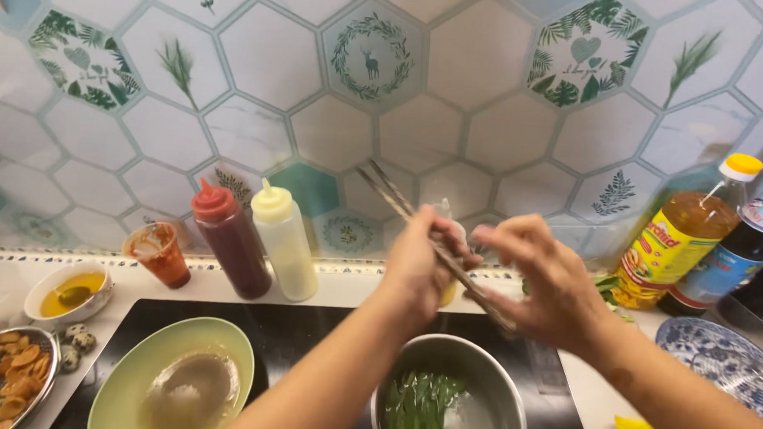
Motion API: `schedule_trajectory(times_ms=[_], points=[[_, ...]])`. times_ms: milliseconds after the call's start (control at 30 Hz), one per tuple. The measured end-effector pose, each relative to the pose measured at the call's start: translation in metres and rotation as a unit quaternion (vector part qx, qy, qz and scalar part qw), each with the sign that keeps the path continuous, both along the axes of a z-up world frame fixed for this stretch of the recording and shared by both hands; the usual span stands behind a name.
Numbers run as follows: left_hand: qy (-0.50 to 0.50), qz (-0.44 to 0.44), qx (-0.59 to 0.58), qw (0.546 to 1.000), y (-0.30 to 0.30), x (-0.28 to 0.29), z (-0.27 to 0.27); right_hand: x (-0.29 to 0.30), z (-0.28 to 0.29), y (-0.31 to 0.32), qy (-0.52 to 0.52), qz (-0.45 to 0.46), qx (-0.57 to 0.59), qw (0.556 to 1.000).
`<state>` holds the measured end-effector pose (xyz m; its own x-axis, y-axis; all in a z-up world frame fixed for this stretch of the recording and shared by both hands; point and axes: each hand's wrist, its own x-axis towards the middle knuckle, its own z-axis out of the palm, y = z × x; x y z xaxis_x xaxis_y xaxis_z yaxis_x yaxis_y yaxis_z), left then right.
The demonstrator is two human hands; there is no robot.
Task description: Preparing instant noodles with sausages and vegetables.
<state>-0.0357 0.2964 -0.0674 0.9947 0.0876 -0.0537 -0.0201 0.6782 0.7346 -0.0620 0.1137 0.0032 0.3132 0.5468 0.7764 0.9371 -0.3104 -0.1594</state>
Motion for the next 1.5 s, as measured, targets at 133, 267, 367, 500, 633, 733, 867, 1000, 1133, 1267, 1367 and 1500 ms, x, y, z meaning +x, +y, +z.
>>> schedule_trajectory(times_ms=[133,267,367,500,633,733,867,1000,1133,1267,1367,1500], points=[[0.023,-0.132,0.022,0.991,-0.035,-0.065,0.020,-0.048,0.015,-0.013,-0.130,0.019,-0.061,0.990],[0.057,-0.185,0.228,0.954,-0.008,-0.125,0.015,-0.072,-0.004,-0.052,0.068,-0.005,0.009,0.998],[-0.037,-0.085,0.465,0.880,0.049,-0.177,-0.036,-0.078,-0.074,-0.088,0.452,0.057,0.124,0.882],[0.099,-0.061,0.562,0.819,0.074,-0.248,-0.071,-0.114,-0.102,-0.055,0.512,-0.007,-0.038,0.858],[0.182,-0.034,0.708,0.682,0.063,-0.288,-0.072,-0.118,-0.107,-0.043,0.402,-0.026,-0.094,0.910],[0.175,-0.009,0.761,0.625,0.061,-0.299,-0.083,-0.100,-0.101,-0.053,0.466,-0.060,-0.028,0.883],[0.164,-0.022,0.786,0.596,0.062,-0.303,-0.090,-0.091,-0.096,-0.056,0.491,-0.083,0.031,0.867],[0.157,-0.030,0.783,0.601,0.062,-0.304,-0.082,-0.092,-0.135,-0.039,0.542,-0.070,0.028,0.837],[0.187,-0.044,0.762,0.618,0.062,-0.305,-0.070,-0.097,-0.136,-0.035,0.586,-0.019,0.097,0.804],[0.216,-0.058,0.732,0.644,0.061,-0.304,-0.059,-0.101,-0.143,-0.042,0.582,0.031,0.084,0.808],[0.232,-0.078,0.722,0.648,0.062,-0.303,-0.056,-0.102,-0.161,-0.050,0.588,0.016,0.021,0.809],[0.239,-0.086,0.723,0.642,0.065,-0.301,-0.060,-0.090,-0.149,-0.063,0.553,-0.047,0.017,0.832]])
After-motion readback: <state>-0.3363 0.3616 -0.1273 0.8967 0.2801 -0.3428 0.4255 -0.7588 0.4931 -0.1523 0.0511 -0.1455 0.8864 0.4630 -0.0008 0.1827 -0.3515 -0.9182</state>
